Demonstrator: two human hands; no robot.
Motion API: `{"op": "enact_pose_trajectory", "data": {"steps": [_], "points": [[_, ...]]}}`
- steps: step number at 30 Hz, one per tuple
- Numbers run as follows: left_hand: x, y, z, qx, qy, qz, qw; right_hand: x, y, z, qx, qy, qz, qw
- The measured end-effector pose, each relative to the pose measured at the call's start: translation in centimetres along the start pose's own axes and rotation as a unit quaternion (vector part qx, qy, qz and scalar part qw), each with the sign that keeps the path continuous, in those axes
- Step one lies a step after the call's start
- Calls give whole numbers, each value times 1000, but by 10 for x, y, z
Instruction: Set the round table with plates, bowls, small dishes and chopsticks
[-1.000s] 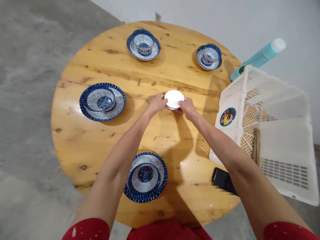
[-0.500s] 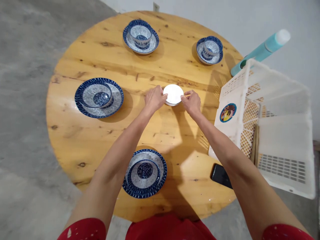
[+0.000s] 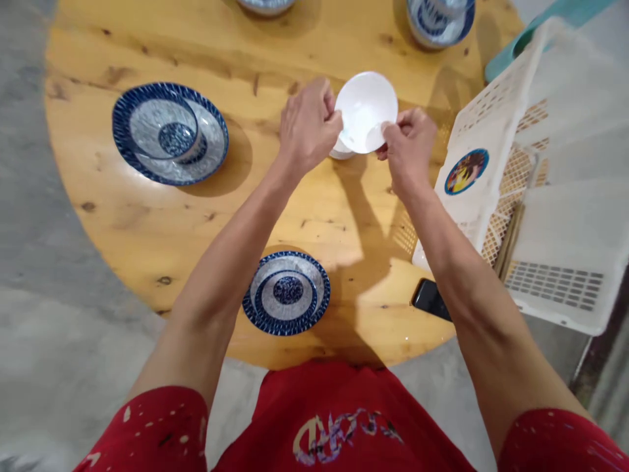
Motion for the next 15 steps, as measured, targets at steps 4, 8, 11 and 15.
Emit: {"op": "enact_pose_trajectory", "data": {"steps": [4,8,11,15], "points": [[-30,2,-18,-22,28,52,998,-48,-18,-6,44,-3,-62,997],[-58,9,-11,-13,-4,102,995,-86,-14,-19,74,12,-63,995],[-75,9,-6,12,-26,113,993,-102,-8,-31,79,26,-36,996],[-103,8,-10,2,-42,119,992,-126,-4,-45,96,56,14,994]]}}
Point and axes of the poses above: each hand's wrist, its own x-axis towards the middle knuckle, its own y-axis out of the palm, z = x × y, the point moved 9 cm from there along x, towards the middle knuckle, and after that the axes turned 7 degrees about -x, right-handed, at the moved point
